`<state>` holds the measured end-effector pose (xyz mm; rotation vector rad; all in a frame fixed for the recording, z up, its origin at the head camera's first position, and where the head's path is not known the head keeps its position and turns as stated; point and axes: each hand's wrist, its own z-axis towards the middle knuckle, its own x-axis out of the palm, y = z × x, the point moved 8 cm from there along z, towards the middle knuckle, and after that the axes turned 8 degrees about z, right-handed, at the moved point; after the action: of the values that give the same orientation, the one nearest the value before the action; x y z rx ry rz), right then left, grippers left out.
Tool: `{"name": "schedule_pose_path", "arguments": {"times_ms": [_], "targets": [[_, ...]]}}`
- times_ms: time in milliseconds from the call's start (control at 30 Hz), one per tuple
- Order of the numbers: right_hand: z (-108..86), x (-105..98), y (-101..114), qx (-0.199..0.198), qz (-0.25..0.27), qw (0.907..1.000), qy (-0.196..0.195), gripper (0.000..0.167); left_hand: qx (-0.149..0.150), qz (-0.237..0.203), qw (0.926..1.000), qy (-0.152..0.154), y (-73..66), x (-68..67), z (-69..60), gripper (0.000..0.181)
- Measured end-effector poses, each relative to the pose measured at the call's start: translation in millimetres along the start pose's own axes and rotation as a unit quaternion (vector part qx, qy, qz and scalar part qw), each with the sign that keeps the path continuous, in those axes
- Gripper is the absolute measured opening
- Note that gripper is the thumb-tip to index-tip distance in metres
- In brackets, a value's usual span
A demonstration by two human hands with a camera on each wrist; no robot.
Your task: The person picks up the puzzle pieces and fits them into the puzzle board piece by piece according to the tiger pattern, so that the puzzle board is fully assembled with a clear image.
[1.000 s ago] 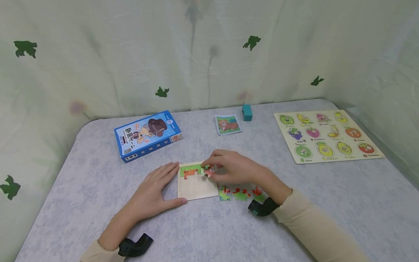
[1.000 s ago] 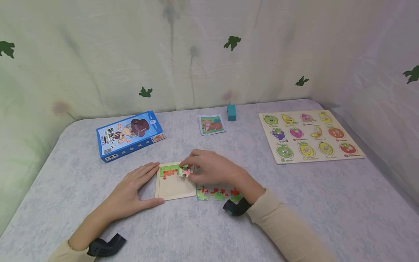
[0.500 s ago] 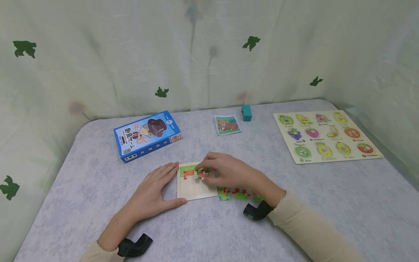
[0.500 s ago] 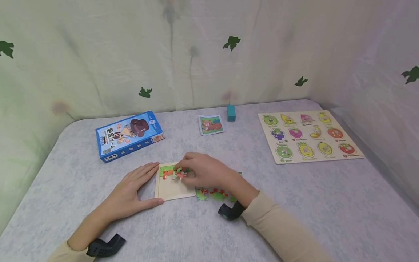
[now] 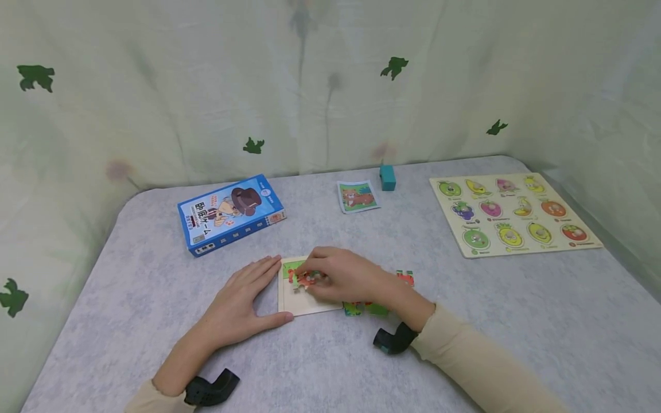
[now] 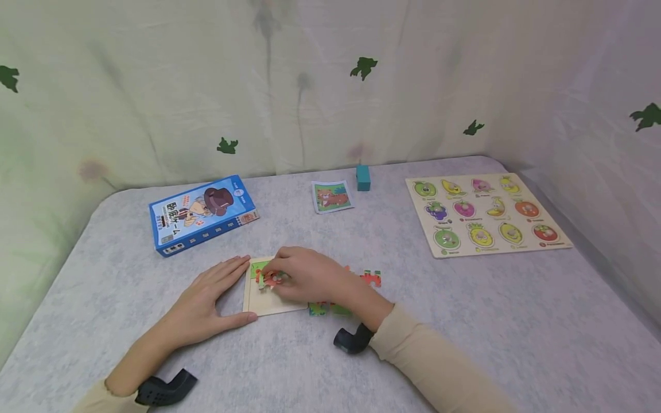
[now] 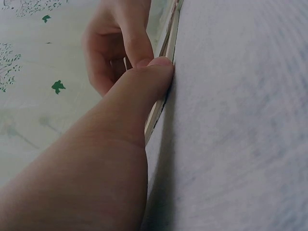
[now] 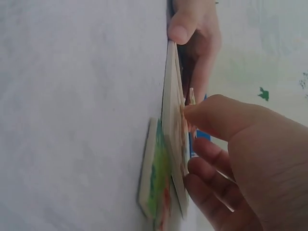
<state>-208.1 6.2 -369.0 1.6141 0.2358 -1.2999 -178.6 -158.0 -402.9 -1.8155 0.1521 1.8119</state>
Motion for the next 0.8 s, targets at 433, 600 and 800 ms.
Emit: {"name": "schedule_pose_path", "arguments": {"times_ms": [433,600,800], "targets": [[4.4,10,1,-0.025,-0.001,0.9986,-0.047,0.031,-0.004,0.000,1.0000,0.004,0.9,1.2,1.1,0.104],[4.4,13,0,-0.027,-0.008,0.9982,-0.053,0.031,-0.004,-0.002,1.0000,0.005,0.6,1.1,1.1,0.104],[3.9,14,4,-0.048,-0.022,0.9972,-0.053,0.024,-0.005,-0.002,1.0000,0.006,0.2,0.8,0.7,0.104]]}}
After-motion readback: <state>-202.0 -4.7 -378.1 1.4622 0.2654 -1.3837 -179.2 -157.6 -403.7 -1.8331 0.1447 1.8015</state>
